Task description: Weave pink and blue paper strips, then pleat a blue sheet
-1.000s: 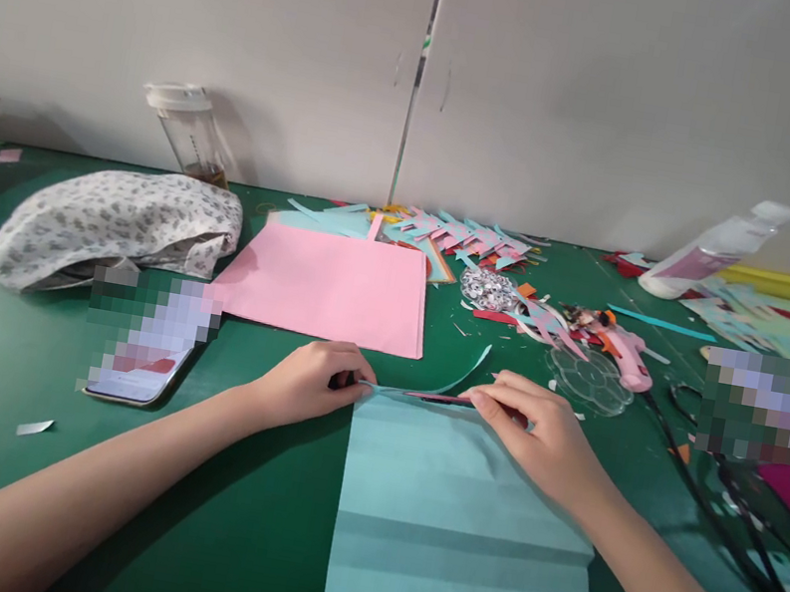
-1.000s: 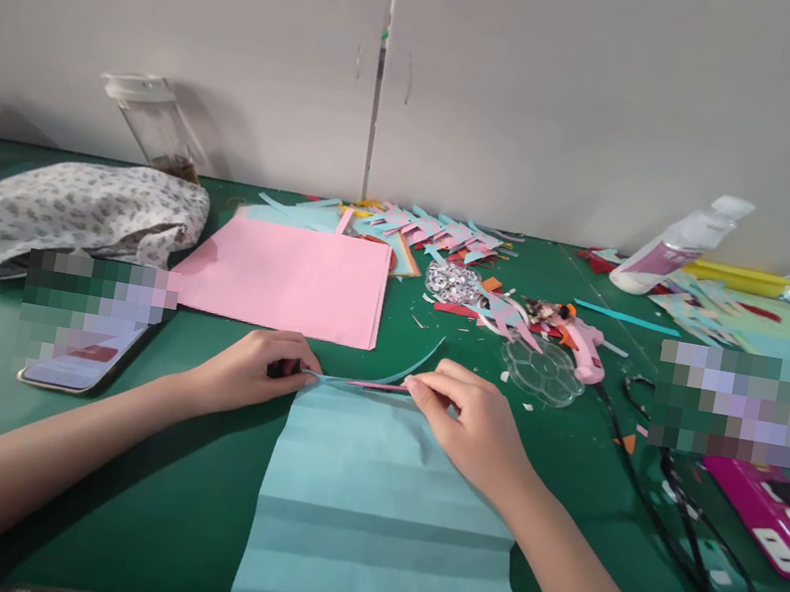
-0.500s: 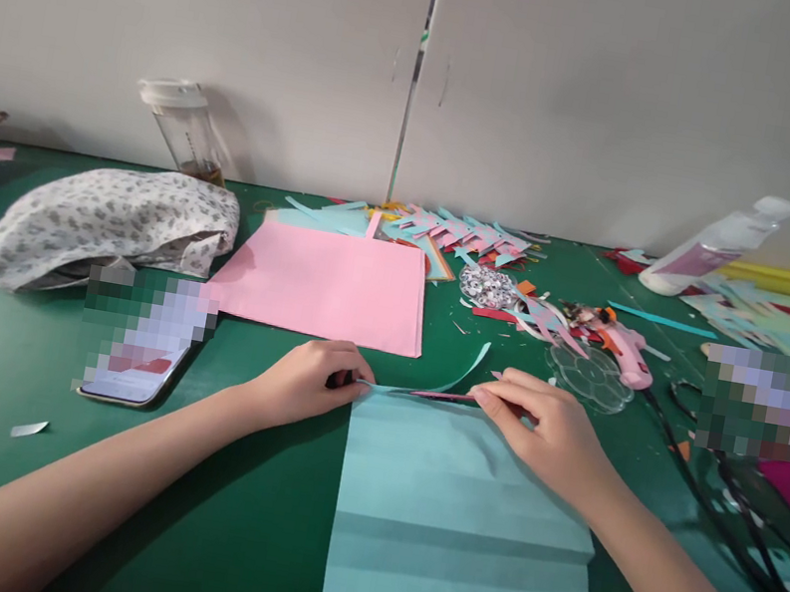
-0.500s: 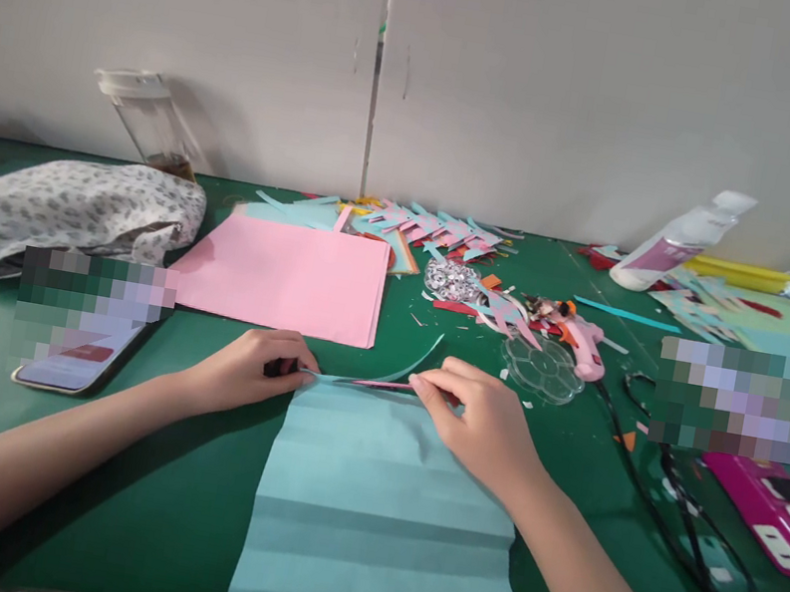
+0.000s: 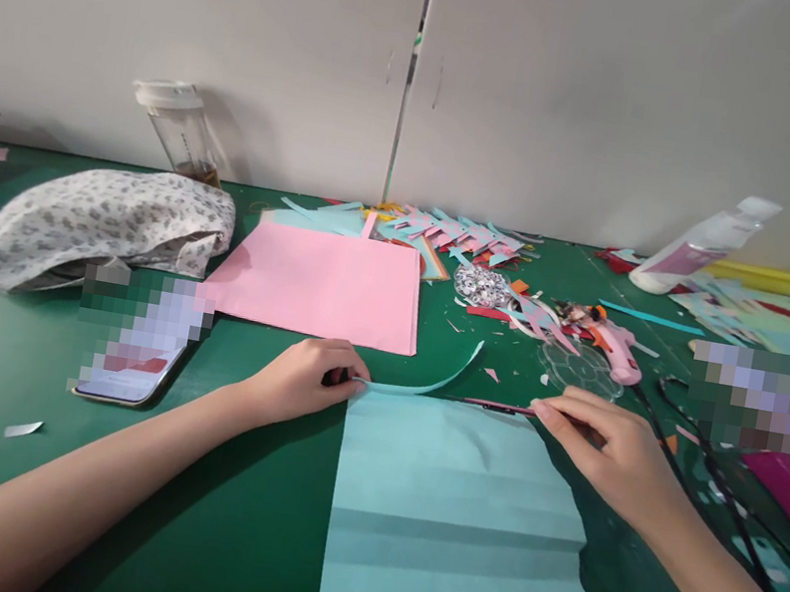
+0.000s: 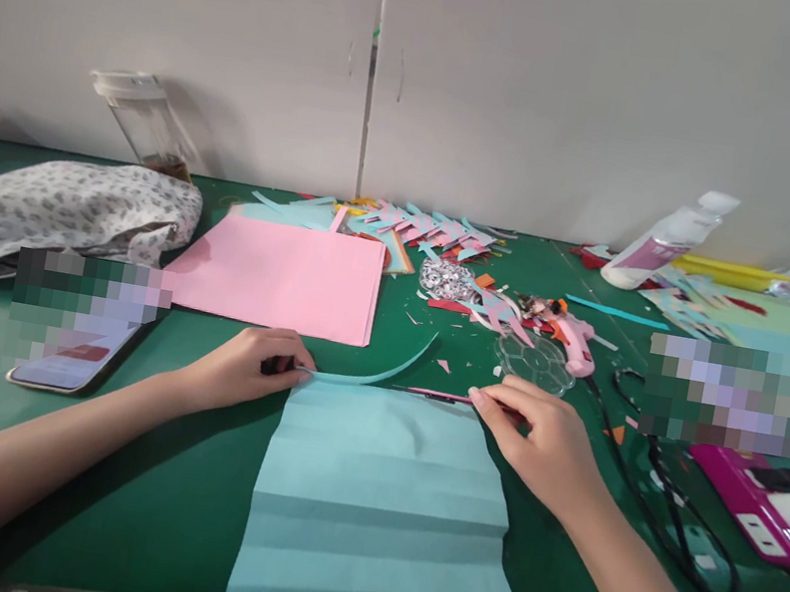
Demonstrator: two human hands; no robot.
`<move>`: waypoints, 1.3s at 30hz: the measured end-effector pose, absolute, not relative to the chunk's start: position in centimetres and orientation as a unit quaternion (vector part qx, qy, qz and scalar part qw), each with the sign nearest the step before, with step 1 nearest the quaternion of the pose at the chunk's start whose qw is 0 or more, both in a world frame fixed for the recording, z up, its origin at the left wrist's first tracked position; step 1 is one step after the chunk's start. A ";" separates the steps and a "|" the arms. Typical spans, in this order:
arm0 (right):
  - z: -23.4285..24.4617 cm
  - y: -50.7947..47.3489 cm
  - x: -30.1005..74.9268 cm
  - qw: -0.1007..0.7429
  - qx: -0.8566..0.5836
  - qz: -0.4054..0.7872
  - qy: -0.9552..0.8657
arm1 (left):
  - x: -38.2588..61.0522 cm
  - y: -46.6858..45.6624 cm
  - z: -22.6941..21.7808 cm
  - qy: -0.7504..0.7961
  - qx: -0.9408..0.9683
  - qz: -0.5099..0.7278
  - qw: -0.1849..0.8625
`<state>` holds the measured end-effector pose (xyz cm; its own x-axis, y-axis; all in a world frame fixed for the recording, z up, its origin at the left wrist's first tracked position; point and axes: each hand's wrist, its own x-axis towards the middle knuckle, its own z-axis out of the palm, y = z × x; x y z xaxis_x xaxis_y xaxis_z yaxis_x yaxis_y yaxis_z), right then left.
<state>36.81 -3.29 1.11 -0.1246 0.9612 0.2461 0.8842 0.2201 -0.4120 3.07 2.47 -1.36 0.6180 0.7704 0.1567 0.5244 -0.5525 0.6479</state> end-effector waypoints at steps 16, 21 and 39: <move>0.0 -3.2 33.6 0.217 -0.579 0.112 -0.778 | 3.1 2.4 -1.1 0.380 0.854 0.215 0.283; -0.9 -3.5 33.6 0.232 -0.597 0.098 -0.762 | 3.1 2.3 -1.0 0.382 0.854 0.212 0.282; 2.0 -4.7 31.0 0.325 -0.534 0.066 -0.778 | 3.1 2.3 -1.1 0.394 0.840 0.220 0.301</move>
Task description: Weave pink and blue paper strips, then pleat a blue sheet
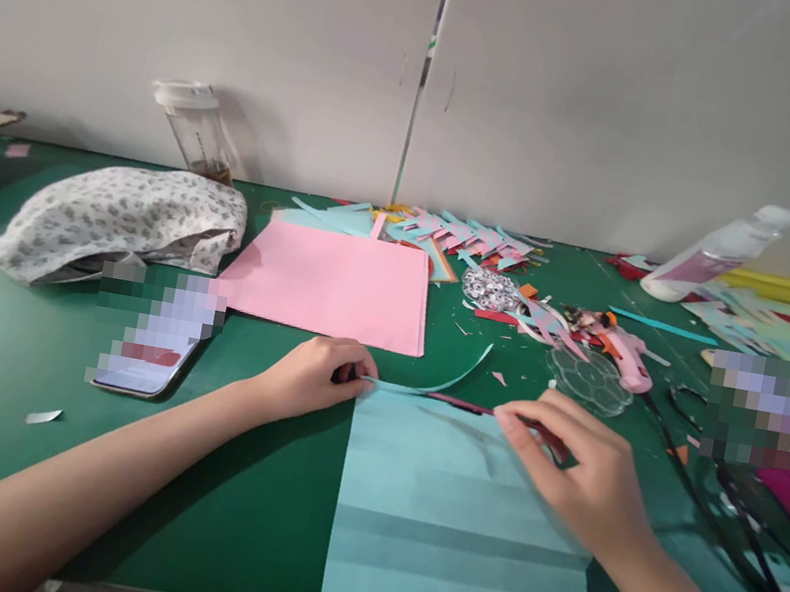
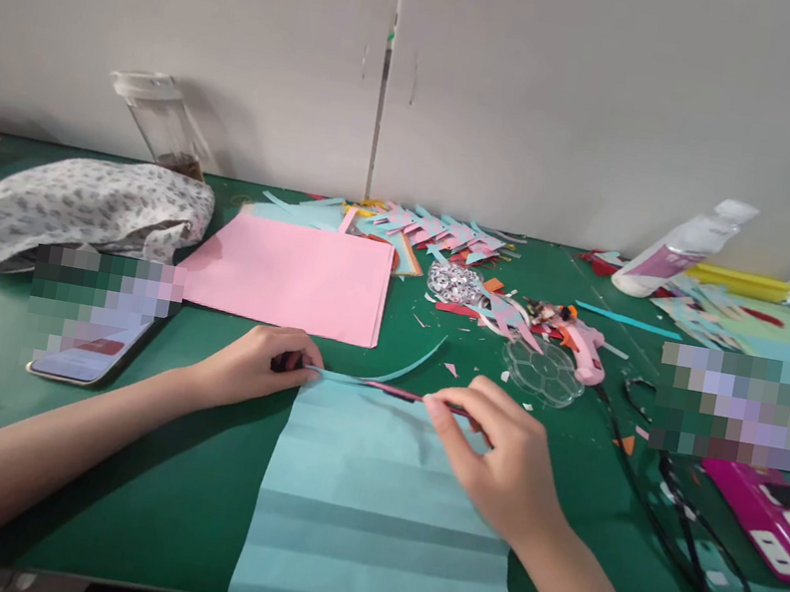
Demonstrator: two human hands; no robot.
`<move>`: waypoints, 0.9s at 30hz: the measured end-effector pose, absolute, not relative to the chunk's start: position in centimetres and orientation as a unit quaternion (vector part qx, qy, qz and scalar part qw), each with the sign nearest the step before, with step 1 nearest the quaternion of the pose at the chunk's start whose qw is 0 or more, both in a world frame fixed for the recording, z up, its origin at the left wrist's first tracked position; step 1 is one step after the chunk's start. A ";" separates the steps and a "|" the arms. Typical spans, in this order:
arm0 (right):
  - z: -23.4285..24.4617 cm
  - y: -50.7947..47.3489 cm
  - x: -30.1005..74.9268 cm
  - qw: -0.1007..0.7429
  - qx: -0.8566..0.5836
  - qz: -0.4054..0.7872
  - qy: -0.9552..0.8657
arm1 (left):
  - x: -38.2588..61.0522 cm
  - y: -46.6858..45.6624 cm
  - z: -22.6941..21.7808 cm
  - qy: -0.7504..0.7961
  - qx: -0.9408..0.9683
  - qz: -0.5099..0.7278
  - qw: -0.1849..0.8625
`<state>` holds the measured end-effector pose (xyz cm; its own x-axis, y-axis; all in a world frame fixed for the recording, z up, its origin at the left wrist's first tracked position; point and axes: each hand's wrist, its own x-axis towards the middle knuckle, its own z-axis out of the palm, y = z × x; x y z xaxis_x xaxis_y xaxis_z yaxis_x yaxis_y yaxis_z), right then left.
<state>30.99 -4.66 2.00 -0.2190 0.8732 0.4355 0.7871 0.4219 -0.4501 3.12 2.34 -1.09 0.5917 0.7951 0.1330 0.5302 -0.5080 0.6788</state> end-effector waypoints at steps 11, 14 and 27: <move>0.7 -4.2 28.6 0.264 -0.534 0.047 -0.802 | 3.1 2.4 -1.1 0.389 0.844 0.219 0.298; 0.6 -3.8 28.7 0.256 -0.530 0.047 -0.807 | 3.1 2.4 -1.2 0.384 0.847 0.225 0.292; 1.6 -3.4 32.3 0.238 -0.575 -0.053 -0.781 | 3.1 2.3 -1.2 0.378 0.860 0.214 0.267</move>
